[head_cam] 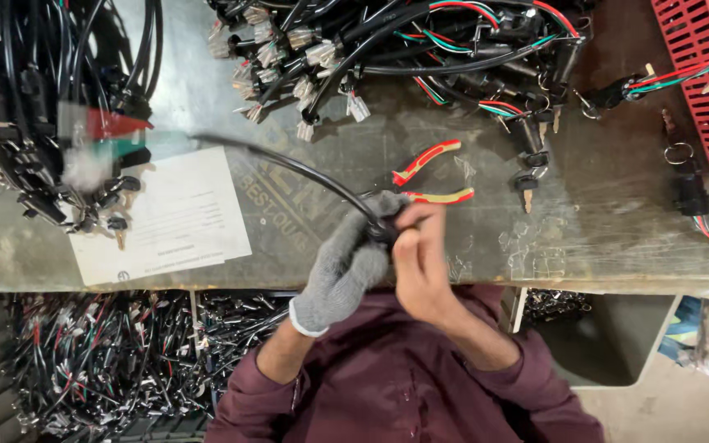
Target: The person strips the outer insulation from the end of a black cable using pliers, pulls the stripped section apart, and works the exposed wires and connector at the workbench. They handle the cable repeatedly, repositioning it and using pliers to separate and prepare the wire ends among piles of similar harnesses.
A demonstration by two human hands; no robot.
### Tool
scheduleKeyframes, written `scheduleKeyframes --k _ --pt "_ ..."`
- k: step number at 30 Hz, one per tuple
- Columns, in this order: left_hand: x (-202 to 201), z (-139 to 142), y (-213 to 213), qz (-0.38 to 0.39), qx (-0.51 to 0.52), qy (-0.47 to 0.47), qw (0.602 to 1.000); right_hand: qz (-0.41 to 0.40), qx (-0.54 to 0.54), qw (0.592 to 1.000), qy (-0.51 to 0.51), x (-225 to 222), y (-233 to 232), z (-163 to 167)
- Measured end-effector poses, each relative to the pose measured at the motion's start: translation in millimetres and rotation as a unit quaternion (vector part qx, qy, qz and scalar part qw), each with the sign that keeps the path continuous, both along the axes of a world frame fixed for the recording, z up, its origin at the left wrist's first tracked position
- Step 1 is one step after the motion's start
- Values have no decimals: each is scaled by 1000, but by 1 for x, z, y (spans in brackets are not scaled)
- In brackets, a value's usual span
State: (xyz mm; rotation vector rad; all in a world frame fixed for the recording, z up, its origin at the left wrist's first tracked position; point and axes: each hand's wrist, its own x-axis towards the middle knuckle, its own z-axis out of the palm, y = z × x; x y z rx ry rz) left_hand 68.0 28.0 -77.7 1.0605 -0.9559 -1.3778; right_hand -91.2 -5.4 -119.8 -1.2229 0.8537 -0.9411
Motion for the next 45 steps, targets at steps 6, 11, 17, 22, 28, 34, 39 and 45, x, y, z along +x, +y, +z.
scheduleKeyframes --k 6,11,17,22,28,34,39,45 --pt "12 -3 8 141 33 151 978 59 -445 830 332 -16 -83 61" --pt "10 -10 17 113 -1 112 987 93 -475 718 500 -40 -98 24" --pt "14 21 24 -24 14 93 995 149 -263 924 234 -56 -67 0" --pt "2 45 34 5 -9 -7 1000 208 -91 973 49 -51 -53 26" --pt "-21 47 41 94 192 148 966 131 -374 887 236 -21 -54 52" --pt "-4 51 44 58 105 33 992 189 -405 826 345 -10 -75 71" --pt "-6 47 46 68 54 -18 996 164 -411 877 186 -9 -66 62" --pt "8 54 39 -22 125 -200 972 135 -352 875 303 -9 -53 43"
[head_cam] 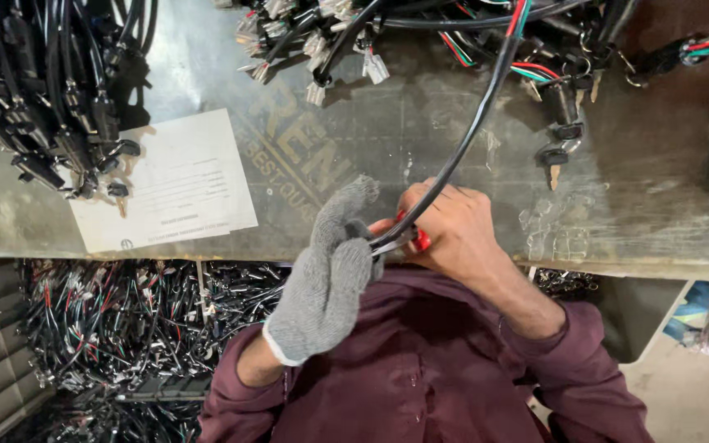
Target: The person strips the outer insulation from the end of a black cable using pliers, pulls the stripped section apart, and works the exposed wires and connector at the workbench. They handle the cable repeatedly, repositioning it and using pliers to separate and prepare the wire ends among piles of similar harnesses.
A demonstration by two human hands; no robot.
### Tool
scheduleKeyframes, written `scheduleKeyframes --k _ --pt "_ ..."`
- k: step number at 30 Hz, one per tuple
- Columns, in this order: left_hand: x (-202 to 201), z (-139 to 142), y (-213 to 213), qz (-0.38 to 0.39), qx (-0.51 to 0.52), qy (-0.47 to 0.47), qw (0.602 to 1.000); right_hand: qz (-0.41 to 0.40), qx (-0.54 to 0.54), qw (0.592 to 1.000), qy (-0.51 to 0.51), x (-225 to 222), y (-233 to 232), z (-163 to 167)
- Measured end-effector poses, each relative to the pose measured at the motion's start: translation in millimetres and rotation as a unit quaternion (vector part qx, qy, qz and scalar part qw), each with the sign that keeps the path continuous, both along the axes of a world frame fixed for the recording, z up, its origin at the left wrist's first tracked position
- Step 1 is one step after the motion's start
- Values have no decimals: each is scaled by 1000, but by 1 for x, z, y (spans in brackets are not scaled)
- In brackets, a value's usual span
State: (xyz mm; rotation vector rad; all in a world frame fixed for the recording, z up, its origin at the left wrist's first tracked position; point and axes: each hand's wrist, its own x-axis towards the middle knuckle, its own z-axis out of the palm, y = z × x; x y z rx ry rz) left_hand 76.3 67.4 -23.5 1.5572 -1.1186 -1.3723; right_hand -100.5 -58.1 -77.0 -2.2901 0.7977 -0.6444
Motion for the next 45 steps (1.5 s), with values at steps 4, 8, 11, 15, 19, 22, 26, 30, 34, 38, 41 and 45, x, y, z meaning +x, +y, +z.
scheduleKeyframes --k 4,8,11,15,19,22,26,30,34,38,41,45 --pt "14 14 -6 -44 -56 102 992 30 -15 999 -3 -7 -4 1" --pt "6 7 -8 -17 -172 -115 978 34 26 999 22 -9 0 3" --pt "-5 -10 -5 21 -254 -202 946 27 18 999 -19 -5 4 2" --pt "-14 -25 3 25 -246 -232 941 22 46 998 33 -4 6 4" --pt "-20 -24 7 23 -246 -329 911 -17 29 997 66 -11 13 11" --pt "-21 -26 5 24 -236 -447 862 -59 35 984 164 -16 22 12" --pt "-18 -38 1 8 -234 -468 852 -114 34 973 197 -16 29 7" --pt "-17 -41 -3 3 -268 -478 837 -78 45 993 73 -12 33 7" --pt "-10 -18 -14 -26 -255 -382 888 -95 84 987 101 -7 29 6" --pt "6 12 -26 -113 -188 -9 976 -37 -41 998 -38 0 12 -10" --pt "8 21 -25 -121 -132 100 979 51 4 997 -51 5 -1 -23" --pt "3 11 -14 -86 -125 94 984 74 55 991 -93 8 -8 -26"
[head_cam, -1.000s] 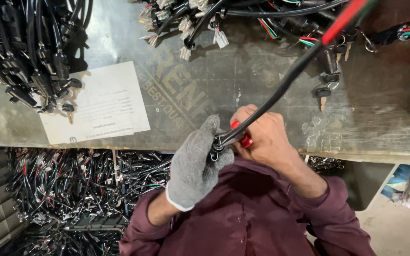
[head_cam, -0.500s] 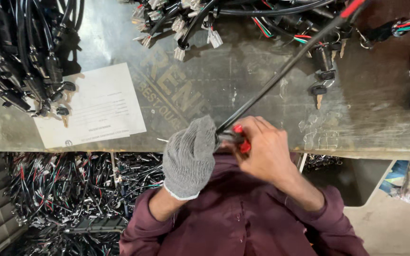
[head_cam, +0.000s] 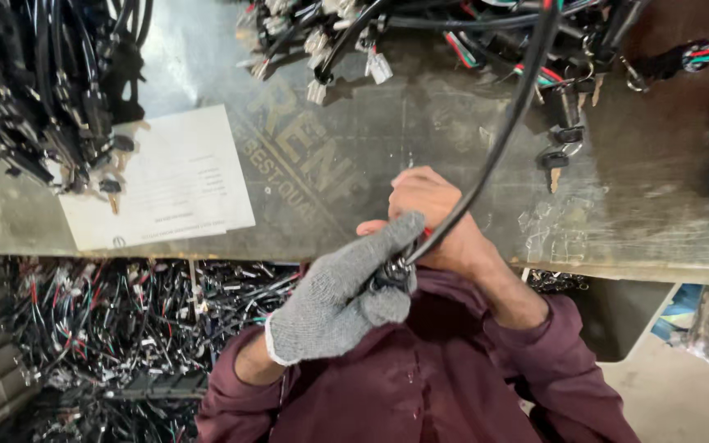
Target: The person strips the outer insulation from the end of a black cable using pliers, pulls the stripped section apart, and works the exposed wires and connector at the workbench. They handle the cable repeatedly, repositioning it and using pliers to separate and prepare the wire ends among piles of similar harnesses.
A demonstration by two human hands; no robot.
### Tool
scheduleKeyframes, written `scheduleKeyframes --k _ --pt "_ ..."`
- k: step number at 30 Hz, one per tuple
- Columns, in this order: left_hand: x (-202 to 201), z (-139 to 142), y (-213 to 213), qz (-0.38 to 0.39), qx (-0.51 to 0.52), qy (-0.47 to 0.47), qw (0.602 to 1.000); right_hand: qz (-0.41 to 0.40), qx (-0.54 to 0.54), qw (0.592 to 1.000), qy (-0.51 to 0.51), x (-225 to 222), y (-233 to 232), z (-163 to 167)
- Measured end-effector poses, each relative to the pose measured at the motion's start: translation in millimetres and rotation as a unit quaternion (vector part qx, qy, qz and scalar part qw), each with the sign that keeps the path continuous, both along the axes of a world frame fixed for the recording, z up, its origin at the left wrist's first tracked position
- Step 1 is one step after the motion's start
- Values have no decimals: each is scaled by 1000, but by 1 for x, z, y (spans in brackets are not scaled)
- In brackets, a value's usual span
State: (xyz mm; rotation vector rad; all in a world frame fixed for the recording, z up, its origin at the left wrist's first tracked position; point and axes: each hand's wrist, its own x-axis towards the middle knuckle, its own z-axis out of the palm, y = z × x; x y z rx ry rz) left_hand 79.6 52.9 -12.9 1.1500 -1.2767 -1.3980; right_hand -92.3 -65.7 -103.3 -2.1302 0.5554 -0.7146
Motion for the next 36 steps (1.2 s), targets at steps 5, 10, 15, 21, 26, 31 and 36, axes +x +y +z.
scheduleKeyframes --k 5,10,15,21,26,31,36 --pt "5 -10 7 16 -9 -15 1000 19 -1 1000 1 -8 4 14" --pt "3 -10 6 13 17 26 999 6 -29 998 50 -16 1 24" --pt "-2 -16 10 -5 40 75 996 -6 -48 995 84 -16 -4 32" --pt "-3 -16 11 -1 47 95 994 -20 -120 991 56 -15 -1 22" --pt "-1 -8 4 7 0 11 1000 -10 -17 998 59 -20 -3 13" --pt "-5 -14 -1 107 -73 -230 965 -76 -21 987 140 -21 13 18" --pt "0 -12 -12 130 -95 -353 922 -147 -141 953 223 -13 13 16"
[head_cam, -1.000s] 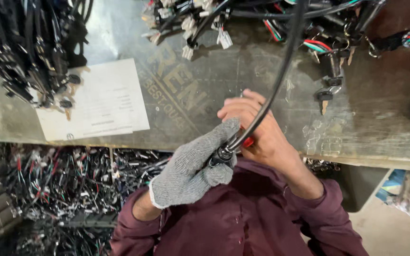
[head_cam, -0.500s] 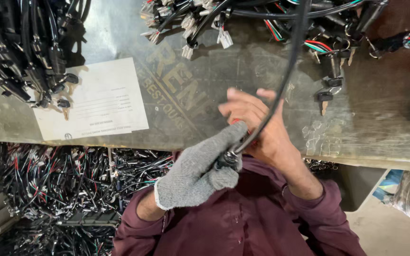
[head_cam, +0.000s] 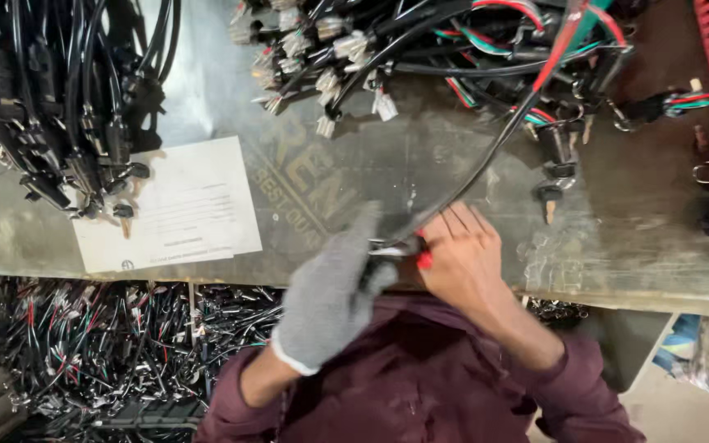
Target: The person strips the outer insulation from the end of a black cable using pliers, pulls the stripped section apart, and works the exposed wires and connector at the workbench. They handle the cable repeatedly, repositioning it and using pliers to separate and prepare the wire ends among piles of similar harnesses.
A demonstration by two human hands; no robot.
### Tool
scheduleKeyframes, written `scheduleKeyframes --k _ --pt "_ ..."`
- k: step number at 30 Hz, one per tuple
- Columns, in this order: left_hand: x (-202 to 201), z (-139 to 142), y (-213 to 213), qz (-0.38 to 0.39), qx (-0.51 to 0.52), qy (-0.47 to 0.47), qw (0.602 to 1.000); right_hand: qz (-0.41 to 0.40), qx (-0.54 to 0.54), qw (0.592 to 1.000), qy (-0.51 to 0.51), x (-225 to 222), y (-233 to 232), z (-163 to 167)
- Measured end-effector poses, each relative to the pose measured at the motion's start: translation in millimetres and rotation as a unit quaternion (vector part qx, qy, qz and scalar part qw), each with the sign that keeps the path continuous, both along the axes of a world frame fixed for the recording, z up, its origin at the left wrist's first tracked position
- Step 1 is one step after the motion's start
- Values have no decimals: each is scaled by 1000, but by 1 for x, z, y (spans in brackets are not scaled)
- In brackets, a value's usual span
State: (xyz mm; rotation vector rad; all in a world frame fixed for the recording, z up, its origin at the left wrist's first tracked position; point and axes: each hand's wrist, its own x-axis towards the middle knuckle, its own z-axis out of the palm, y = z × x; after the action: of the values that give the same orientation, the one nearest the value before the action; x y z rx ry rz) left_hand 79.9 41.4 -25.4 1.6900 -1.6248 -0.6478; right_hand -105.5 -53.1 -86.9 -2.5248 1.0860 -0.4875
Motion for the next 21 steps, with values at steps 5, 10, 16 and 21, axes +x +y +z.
scheduleKeyframes --k 5,10,16,21 --pt "66 37 -11 136 43 18 990 74 -145 986 -33 -5 -59 34" --pt "98 36 -17 307 105 -162 932 -21 -299 954 21 0 -152 62" --pt "33 9 -29 49 -85 -81 992 -14 -334 942 -7 -30 -208 46" --pt "-3 5 -45 21 -79 28 996 -53 -122 974 -183 -34 -146 100"
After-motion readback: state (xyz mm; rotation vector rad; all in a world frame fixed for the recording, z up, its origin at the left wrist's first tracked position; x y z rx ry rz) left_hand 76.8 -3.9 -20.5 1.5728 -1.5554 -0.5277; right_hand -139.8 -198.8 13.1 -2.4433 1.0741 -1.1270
